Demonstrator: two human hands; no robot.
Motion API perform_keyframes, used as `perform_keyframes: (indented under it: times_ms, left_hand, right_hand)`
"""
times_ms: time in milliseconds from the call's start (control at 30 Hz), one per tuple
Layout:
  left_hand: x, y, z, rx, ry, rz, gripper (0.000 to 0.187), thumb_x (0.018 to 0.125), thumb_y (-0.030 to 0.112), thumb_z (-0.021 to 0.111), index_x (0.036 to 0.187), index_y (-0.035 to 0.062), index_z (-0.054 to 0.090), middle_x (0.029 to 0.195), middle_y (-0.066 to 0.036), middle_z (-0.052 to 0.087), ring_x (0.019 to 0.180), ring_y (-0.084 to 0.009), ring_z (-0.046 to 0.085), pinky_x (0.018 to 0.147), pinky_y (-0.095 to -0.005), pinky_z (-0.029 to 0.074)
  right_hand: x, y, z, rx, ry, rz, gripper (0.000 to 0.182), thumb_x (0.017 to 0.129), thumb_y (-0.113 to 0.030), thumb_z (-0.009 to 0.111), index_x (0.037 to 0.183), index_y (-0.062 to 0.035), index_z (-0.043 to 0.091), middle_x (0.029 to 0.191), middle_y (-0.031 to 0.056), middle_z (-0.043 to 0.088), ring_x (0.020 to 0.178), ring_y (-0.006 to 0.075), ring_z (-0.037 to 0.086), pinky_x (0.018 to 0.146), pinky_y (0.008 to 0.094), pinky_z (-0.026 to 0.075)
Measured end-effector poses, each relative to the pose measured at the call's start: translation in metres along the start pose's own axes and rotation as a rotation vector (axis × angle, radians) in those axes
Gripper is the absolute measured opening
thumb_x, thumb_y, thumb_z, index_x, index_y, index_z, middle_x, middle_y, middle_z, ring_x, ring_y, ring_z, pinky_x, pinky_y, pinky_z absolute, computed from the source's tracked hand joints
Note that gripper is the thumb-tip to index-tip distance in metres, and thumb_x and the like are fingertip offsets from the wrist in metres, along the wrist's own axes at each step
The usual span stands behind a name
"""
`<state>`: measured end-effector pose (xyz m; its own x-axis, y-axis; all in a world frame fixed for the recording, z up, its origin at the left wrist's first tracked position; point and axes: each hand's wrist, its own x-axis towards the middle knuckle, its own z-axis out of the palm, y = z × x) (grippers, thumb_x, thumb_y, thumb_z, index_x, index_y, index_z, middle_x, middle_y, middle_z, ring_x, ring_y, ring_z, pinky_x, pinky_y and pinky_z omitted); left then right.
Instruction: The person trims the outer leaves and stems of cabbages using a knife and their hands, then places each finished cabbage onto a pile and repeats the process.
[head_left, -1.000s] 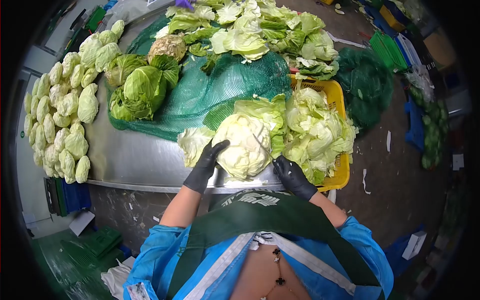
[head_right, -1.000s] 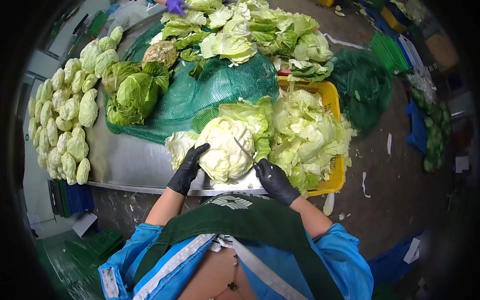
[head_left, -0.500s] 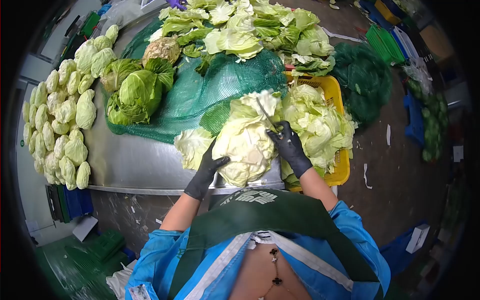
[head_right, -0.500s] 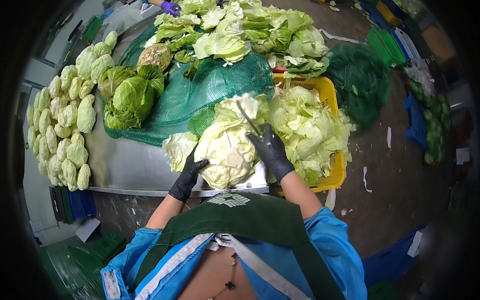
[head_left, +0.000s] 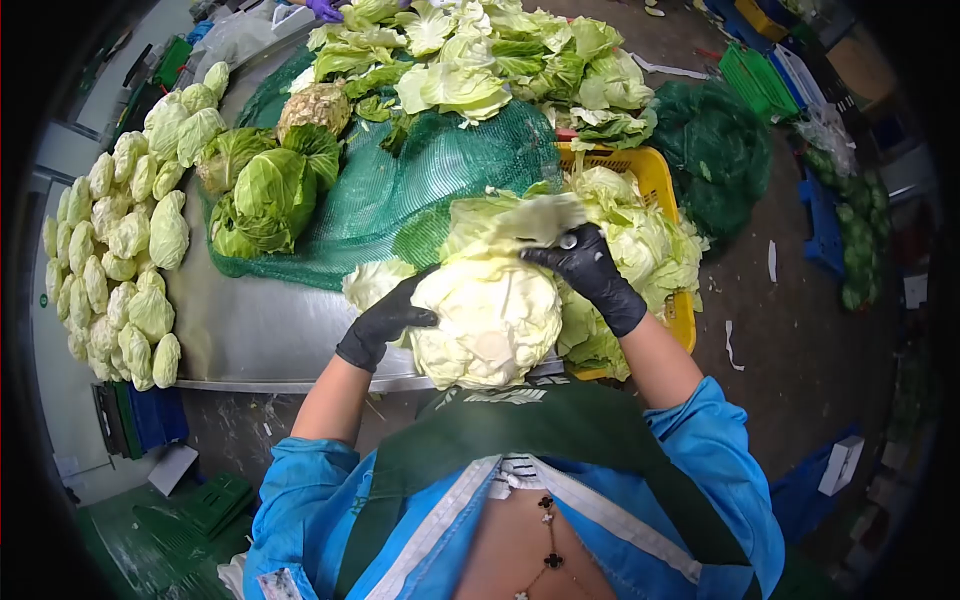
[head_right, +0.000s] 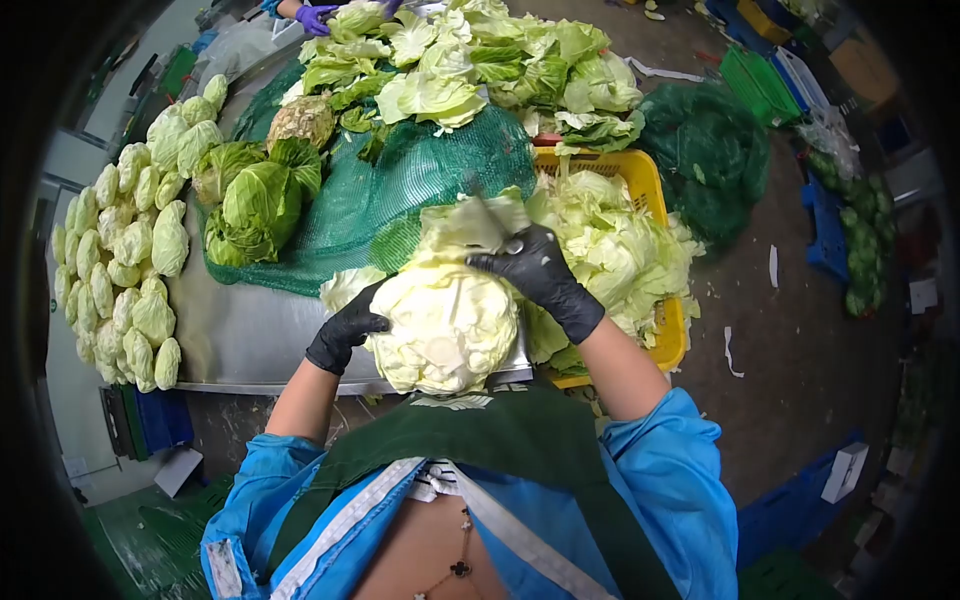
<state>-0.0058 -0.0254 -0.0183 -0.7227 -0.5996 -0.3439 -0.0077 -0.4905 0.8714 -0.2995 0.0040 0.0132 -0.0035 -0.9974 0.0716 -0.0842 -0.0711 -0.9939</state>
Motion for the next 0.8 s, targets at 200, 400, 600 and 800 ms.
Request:
perform_keyframes:
  times_ms: [200,400,600,800]
  left_hand:
    - [0.012,0.006,0.010,0.452,-0.151,0.172,0.109,0.050,0.019,0.087,0.139,-0.0012,0.027,0.133,-0.010,0.043,0.122,-0.0173,0.039,0.104,-0.0314,0.028]
    - [0.007,0.019,0.016,0.629,-0.004,0.263,0.110,0.048,0.020,0.087,0.139,0.0014,0.028,0.135,-0.011,0.043,0.124,-0.0184,0.038,0.105,-0.0336,0.028]
    - [0.011,0.038,0.052,0.696,-0.128,0.377,0.104,0.057,0.026,0.084,0.141,0.0086,0.026,0.140,-0.012,0.036,0.129,-0.0257,0.034,0.107,-0.0360,0.028]
    - [0.010,0.037,0.060,0.702,0.003,0.427,0.042,0.077,0.024,0.070,0.114,0.0082,0.061,0.111,-0.013,0.062,0.102,-0.0255,0.059,0.087,-0.0324,0.047]
  right_hand:
    - [0.030,0.049,-0.031,-0.606,0.455,0.159,0.037,0.066,-0.028,0.081,0.073,-0.0005,0.057,0.065,0.0085,0.061,0.059,0.0185,0.057,0.056,0.0319,0.046]
    - [-0.023,-0.018,-0.019,-0.233,-0.227,-0.050,0.081,0.062,-0.015,0.083,0.132,-0.0081,0.044,0.109,0.0068,0.059,0.096,0.0154,0.054,0.087,0.0305,0.043]
    - [-0.033,0.024,-0.019,-0.298,-0.270,-0.166,0.072,0.051,-0.023,0.086,0.117,-0.0106,0.059,0.111,0.0072,0.059,0.103,0.0229,0.053,0.095,0.0348,0.041]
    - [-0.049,0.025,0.001,-0.322,-0.111,-0.195,0.094,0.045,-0.023,0.087,0.129,-0.0124,0.047,0.126,0.0093,0.050,0.115,0.0271,0.047,0.101,0.0368,0.036]
